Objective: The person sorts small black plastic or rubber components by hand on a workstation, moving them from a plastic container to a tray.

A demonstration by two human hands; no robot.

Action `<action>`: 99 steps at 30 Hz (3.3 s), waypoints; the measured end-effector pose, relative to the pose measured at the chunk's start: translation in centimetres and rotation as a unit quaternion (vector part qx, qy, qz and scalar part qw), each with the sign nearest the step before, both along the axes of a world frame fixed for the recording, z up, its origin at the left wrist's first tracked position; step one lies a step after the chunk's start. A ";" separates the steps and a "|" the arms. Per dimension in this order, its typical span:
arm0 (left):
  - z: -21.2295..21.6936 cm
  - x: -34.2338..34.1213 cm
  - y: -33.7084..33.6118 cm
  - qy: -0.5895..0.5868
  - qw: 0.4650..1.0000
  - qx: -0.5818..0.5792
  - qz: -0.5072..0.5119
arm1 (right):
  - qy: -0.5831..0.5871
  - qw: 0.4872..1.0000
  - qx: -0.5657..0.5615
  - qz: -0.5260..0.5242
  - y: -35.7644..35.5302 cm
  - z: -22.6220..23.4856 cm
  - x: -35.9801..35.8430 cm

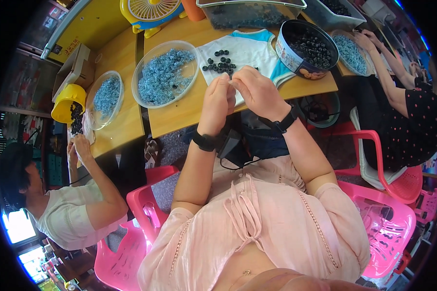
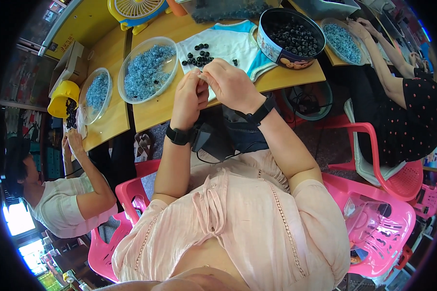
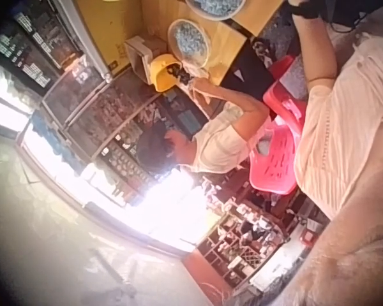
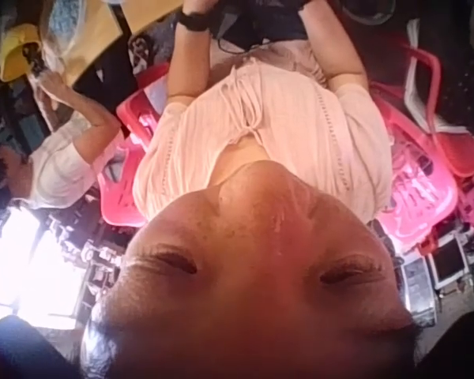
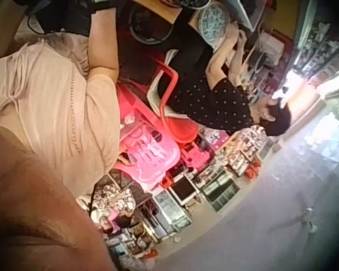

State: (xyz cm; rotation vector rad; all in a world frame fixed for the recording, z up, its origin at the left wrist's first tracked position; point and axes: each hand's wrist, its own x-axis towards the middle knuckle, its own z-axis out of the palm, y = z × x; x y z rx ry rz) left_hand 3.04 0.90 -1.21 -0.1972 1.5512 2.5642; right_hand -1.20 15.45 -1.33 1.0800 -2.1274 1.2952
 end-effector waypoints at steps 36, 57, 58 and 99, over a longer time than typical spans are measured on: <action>-1.4 -1.7 -3.5 0.119 0.870 -0.474 0.071 | -0.145 0.976 0.151 -0.066 2.1 -1.5 -2.1; -0.8 -1.7 -3.0 0.250 0.905 -0.339 0.067 | -0.603 0.754 -0.114 0.234 1.7 1.6 -3.8; -0.9 -1.7 -2.7 0.250 0.905 -0.338 0.066 | -0.603 0.755 -0.114 0.232 1.8 1.6 -3.6; -2.6 -1.9 -2.0 0.299 0.864 -0.399 0.071 | -0.502 0.856 -0.082 0.098 2.9 0.8 -1.7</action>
